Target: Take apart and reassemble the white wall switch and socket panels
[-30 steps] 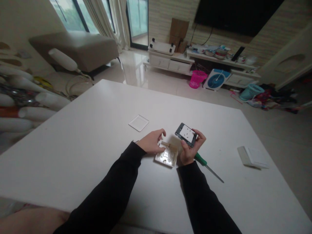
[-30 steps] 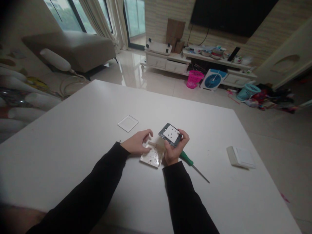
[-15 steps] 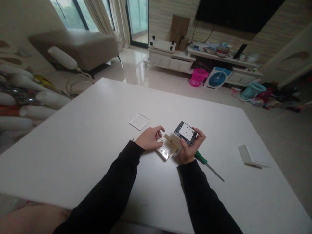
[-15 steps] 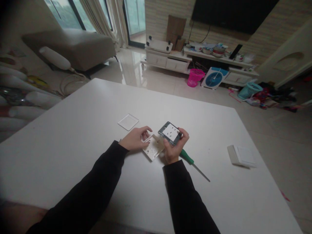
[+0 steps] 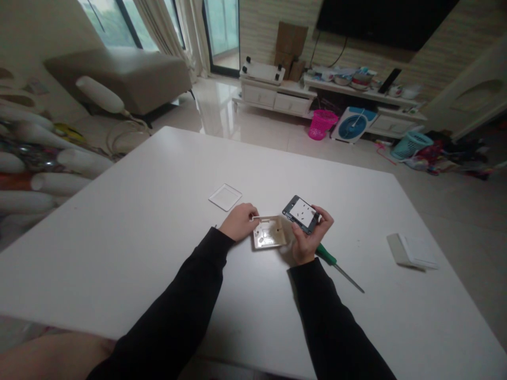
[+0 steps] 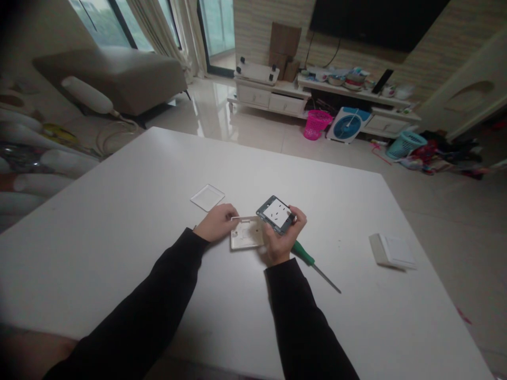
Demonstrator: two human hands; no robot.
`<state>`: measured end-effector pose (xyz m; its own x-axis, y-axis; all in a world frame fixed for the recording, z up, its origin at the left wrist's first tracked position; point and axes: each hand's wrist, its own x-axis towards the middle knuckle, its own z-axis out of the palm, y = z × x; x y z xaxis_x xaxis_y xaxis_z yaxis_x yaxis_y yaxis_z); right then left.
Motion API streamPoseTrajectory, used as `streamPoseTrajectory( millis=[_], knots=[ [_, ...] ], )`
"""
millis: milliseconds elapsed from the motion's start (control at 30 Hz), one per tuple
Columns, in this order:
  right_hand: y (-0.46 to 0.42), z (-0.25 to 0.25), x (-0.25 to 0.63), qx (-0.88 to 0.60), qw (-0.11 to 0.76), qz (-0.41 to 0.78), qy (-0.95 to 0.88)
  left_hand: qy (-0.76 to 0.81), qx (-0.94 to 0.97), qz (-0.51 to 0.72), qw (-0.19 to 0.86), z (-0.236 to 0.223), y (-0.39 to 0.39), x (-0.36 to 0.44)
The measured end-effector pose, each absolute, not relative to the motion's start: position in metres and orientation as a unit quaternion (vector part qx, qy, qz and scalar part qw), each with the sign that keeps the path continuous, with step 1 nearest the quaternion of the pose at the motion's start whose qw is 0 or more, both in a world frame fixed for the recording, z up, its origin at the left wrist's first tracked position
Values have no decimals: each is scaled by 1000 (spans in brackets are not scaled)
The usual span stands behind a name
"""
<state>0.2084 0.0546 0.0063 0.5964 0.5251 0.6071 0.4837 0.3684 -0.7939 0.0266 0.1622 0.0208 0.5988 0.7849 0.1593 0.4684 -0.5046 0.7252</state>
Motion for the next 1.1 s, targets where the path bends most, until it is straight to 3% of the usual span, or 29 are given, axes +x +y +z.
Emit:
streamPoseTrajectory(
  millis=[167,267,700,1100],
  knots=[
    [55,8,207,-548,710,10,-442,362,701,333,516,21,159,34],
    [54,8,206,-548,709,15,-443,346,628,388,579,16,157,41],
    [54,7,203,-541,703,39,-461,379,485,444,651,5,156,56],
    [56,15,204,-535,631,-64,-558,373,492,432,657,9,154,55]
  ],
)
